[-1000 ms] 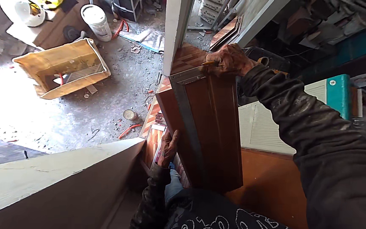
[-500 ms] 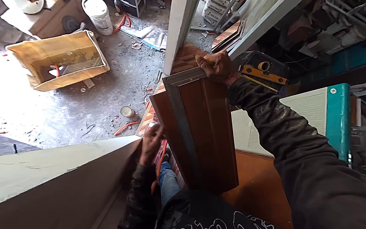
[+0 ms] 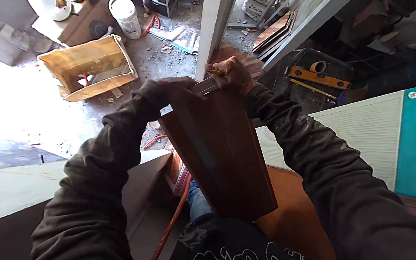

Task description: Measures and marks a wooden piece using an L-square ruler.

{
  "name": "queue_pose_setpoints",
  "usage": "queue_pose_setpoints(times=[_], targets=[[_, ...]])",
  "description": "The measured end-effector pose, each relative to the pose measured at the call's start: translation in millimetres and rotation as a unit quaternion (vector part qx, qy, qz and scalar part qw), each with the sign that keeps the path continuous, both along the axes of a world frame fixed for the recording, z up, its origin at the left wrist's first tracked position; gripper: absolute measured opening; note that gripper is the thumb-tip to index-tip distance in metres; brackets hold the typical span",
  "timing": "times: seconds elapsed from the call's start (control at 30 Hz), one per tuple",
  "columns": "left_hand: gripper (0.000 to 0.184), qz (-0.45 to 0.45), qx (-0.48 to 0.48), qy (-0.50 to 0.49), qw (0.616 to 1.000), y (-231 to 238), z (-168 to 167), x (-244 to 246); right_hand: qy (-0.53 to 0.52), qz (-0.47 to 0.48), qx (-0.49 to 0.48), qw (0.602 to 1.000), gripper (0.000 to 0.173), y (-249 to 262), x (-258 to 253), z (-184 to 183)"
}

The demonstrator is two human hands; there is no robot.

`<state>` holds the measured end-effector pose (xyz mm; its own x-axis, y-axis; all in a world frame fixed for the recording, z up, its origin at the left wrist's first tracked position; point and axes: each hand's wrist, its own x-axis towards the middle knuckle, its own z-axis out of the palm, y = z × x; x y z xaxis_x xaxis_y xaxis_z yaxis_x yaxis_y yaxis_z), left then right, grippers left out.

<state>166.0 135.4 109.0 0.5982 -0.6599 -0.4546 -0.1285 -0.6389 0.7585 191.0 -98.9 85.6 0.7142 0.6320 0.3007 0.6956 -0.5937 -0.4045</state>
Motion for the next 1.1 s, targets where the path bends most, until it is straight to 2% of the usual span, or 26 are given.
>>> queue_pose_setpoints(times=[0.07, 0.13, 0.23, 0.33, 0.4, 0.47, 0.57, 0.7, 0.93, 1.1], targets=[[0.016, 0.011, -0.006, 0.012, 1.000, -1, 2, -3, -0.020, -0.020, 0.043, 0.999, 0.038, -1, -5, -2], [0.019, 0.014, 0.000, 0.009, 1.000, -3, 0, -3, -0.008, -0.094, 0.086, 0.992, 0.032, -7, -9, 1], [0.021, 0.029, 0.003, 0.011, 1.000, -3, -2, -5, 0.043, -0.250, 0.109, 0.961, 0.036, -33, -22, -6], [0.024, 0.037, 0.020, 0.015, 0.999, -3, 1, -4, 0.115, -0.291, 0.082, 0.946, 0.046, -65, -68, -35], [0.031, 0.040, 0.054, 0.005, 0.998, -5, 3, -4, 0.187, -0.298, 0.086, 0.932, 0.052, -71, -107, -51], [0.046, 0.044, 0.092, -0.006, 0.995, -9, 8, -6, 0.243, -0.332, 0.122, 0.903, 0.053, -70, -134, -68], [0.065, 0.048, 0.127, -0.009, 0.991, -12, 15, -6, 0.227, -0.412, 0.158, 0.868, 0.057, -62, -146, -82], [0.073, 0.017, 0.162, -0.030, 0.986, -19, 25, -3, 0.203, -0.419, 0.173, 0.868, 0.063, -56, -156, -77], [0.072, 0.038, 0.094, -0.034, 0.994, -16, 13, 0, 0.209, -0.417, 0.181, 0.866, 0.067, -58, -161, -72], [0.071, 0.026, 0.112, -0.041, 0.993, -14, 16, 3, 0.182, -0.424, 0.160, 0.872, 0.064, -50, -155, -74]])
